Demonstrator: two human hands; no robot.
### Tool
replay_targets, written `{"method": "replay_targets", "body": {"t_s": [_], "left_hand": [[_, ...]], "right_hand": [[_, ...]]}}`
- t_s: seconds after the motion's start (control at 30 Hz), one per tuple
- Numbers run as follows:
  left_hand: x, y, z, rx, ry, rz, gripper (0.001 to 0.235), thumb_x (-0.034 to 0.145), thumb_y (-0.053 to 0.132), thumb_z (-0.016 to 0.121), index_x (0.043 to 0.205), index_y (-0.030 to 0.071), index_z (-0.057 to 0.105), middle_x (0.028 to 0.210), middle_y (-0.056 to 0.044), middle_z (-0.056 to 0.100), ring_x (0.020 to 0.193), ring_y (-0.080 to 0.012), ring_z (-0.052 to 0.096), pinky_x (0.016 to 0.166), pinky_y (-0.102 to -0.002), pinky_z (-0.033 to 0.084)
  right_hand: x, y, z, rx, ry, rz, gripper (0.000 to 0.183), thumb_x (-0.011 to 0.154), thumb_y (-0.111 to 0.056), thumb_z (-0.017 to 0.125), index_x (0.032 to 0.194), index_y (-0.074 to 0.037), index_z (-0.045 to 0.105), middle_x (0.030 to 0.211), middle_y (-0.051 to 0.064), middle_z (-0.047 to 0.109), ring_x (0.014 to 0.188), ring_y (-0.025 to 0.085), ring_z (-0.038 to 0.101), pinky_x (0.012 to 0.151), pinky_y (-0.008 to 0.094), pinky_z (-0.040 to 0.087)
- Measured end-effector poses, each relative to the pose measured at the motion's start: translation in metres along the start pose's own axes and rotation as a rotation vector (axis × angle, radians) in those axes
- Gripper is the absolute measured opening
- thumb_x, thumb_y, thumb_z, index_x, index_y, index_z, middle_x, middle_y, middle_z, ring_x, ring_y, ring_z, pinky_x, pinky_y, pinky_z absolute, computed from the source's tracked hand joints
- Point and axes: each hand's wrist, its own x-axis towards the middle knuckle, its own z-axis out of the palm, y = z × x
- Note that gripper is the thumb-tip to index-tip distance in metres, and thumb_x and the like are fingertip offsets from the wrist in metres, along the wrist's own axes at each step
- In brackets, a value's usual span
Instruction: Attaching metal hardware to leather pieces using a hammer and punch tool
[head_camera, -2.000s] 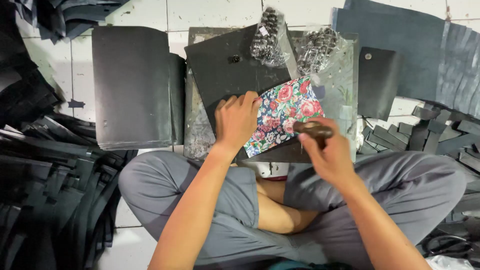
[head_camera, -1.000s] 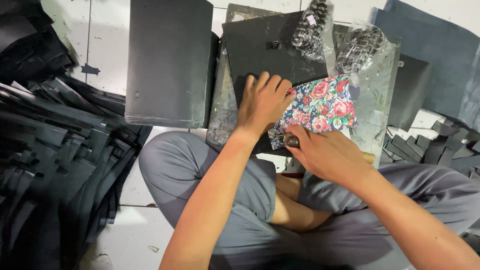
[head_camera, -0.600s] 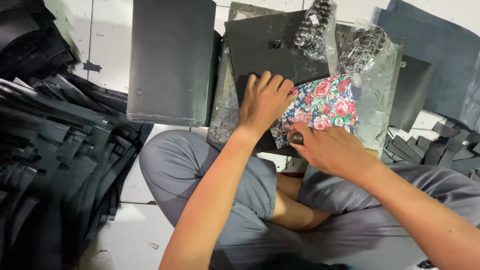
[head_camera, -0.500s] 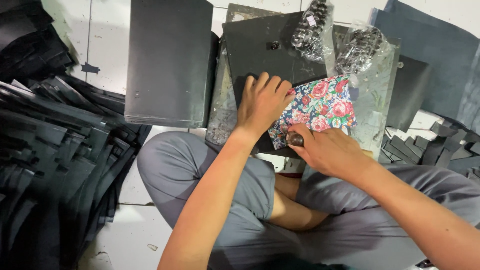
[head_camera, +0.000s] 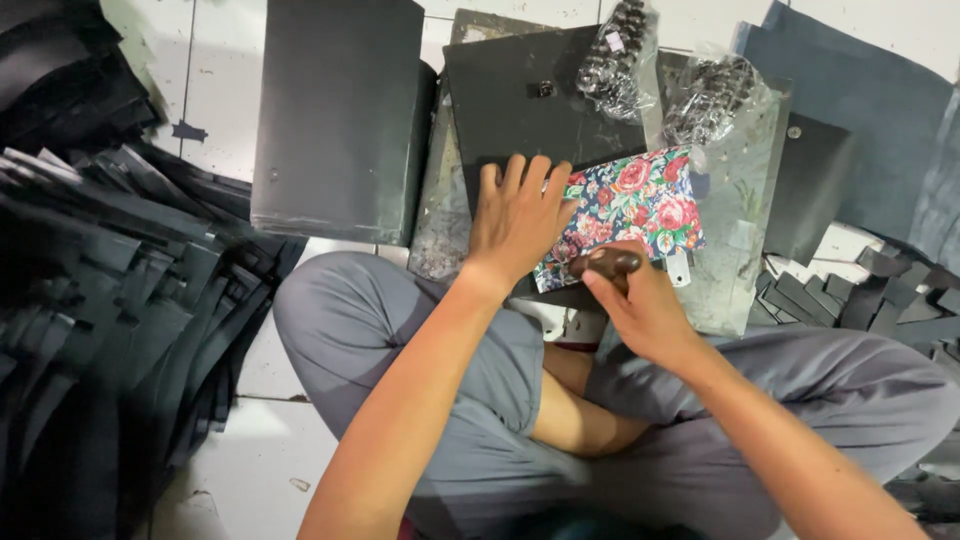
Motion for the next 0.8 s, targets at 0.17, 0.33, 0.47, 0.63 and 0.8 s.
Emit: {"method": "replay_targets", "body": {"t_s": [0.17,0.33,0.47,0.63,0.8], "left_hand": [[0.001,0.003,-0.003,0.018,0.028,-0.004,0.039,0.083,0.041,0.077,0.105,0.012,0.063,0.086,-0.006,0.048,0.079,-0.0282,0.051,0.066,-0.043,0.042],[0.000,0.001,0.002,0.022,0.062,-0.006,0.037,0.086,0.043,0.075,0.104,0.012,0.063,0.083,-0.004,0.047,0.078,-0.0264,0.052,0.064,-0.040,0.040],[-0.001,0.002,0.007,0.008,0.085,-0.016,0.034,0.089,0.042,0.070,0.103,0.012,0.063,0.082,-0.004,0.045,0.077,-0.0278,0.051,0.063,-0.042,0.041],[-0.005,0.000,0.010,-0.003,0.094,-0.034,0.030,0.092,0.041,0.064,0.104,0.013,0.063,0.083,-0.005,0.046,0.078,-0.0287,0.051,0.064,-0.044,0.043],[-0.004,0.001,0.015,-0.027,0.086,-0.039,0.032,0.088,0.040,0.069,0.105,0.014,0.063,0.085,-0.005,0.047,0.079,-0.0300,0.051,0.064,-0.046,0.043]], "right_hand": [[-0.009,-0.020,0.009,0.252,0.099,-0.057,0.019,0.102,-0.023,0.059,0.112,-0.007,0.063,0.087,0.015,0.065,0.079,0.033,0.064,0.069,0.042,0.049],[-0.008,-0.021,0.018,0.199,0.154,0.034,0.028,0.102,-0.032,0.064,0.112,-0.008,0.054,0.070,0.025,0.065,0.080,0.051,0.069,0.063,0.055,0.049],[-0.009,-0.026,0.021,0.143,0.161,0.013,0.029,0.100,-0.035,0.066,0.116,-0.014,0.055,0.069,0.021,0.067,0.081,0.048,0.070,0.065,0.054,0.051],[-0.006,-0.028,0.024,0.133,0.123,0.029,0.031,0.099,-0.036,0.066,0.116,-0.013,0.054,0.072,0.022,0.069,0.082,0.050,0.070,0.064,0.055,0.052],[-0.001,-0.027,0.028,-0.022,0.052,0.115,0.040,0.099,-0.048,0.063,0.116,-0.015,0.048,0.080,0.023,0.072,0.087,0.048,0.072,0.070,0.060,0.055]]}}
